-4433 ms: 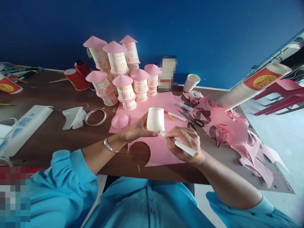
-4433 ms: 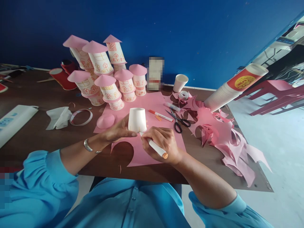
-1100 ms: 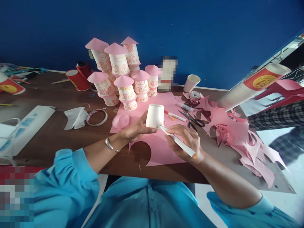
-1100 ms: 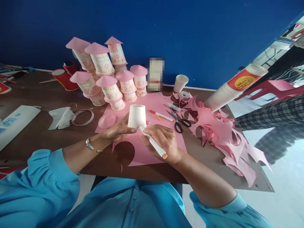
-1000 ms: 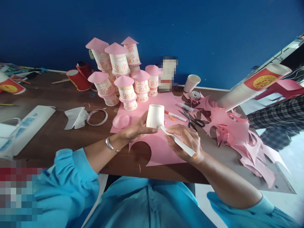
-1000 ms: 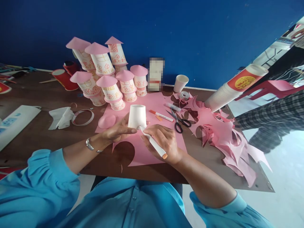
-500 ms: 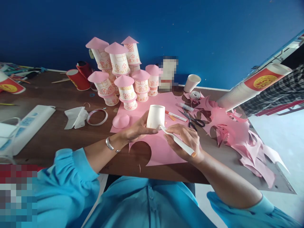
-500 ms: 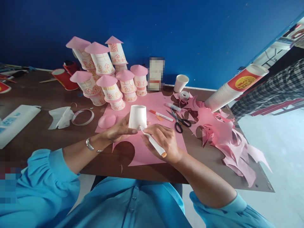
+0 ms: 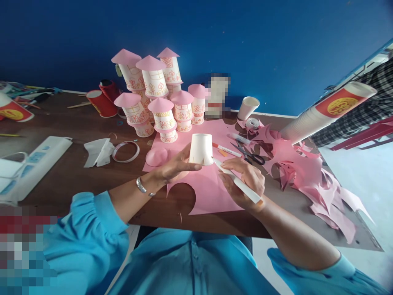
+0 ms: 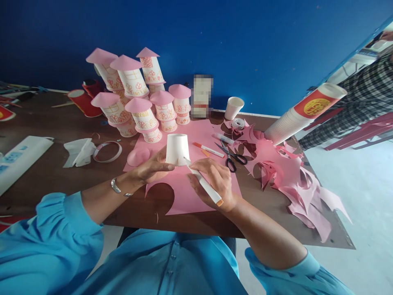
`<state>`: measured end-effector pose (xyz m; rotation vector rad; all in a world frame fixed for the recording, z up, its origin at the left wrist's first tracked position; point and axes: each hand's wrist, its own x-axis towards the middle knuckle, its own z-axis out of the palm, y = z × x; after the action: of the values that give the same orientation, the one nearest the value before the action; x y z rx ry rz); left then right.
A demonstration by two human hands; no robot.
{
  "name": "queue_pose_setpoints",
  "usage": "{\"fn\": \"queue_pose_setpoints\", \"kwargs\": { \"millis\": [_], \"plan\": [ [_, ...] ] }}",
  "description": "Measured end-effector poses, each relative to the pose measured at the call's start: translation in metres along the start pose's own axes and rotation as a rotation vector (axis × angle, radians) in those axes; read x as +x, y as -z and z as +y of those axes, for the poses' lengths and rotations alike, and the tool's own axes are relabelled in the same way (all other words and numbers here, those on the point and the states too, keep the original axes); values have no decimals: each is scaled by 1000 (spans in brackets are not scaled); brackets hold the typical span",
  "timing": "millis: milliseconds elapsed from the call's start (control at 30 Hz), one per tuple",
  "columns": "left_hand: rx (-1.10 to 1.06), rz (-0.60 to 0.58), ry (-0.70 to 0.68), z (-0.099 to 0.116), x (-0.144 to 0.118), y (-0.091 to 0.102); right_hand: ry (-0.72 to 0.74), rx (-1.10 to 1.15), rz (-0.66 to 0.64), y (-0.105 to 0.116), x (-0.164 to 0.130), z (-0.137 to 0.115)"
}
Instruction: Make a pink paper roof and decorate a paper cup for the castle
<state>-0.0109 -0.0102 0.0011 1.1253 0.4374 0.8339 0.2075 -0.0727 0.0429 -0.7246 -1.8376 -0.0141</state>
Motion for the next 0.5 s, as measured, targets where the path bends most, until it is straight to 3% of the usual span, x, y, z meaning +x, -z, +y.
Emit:
{"fn": "queue_pose_setpoints", "kwargs": {
  "millis": [100,267,500],
  "plan": [
    [-68,-53,-29,0,2,-1,-20,-19,18,-1,-1,2],
    [-101,-86,-22,3,2,-6,-7,-25,-60,-1,1,1],
    [-11,-50,43,3,-1,-8,32,37,-83,-1,1,-1]
  ]
}}
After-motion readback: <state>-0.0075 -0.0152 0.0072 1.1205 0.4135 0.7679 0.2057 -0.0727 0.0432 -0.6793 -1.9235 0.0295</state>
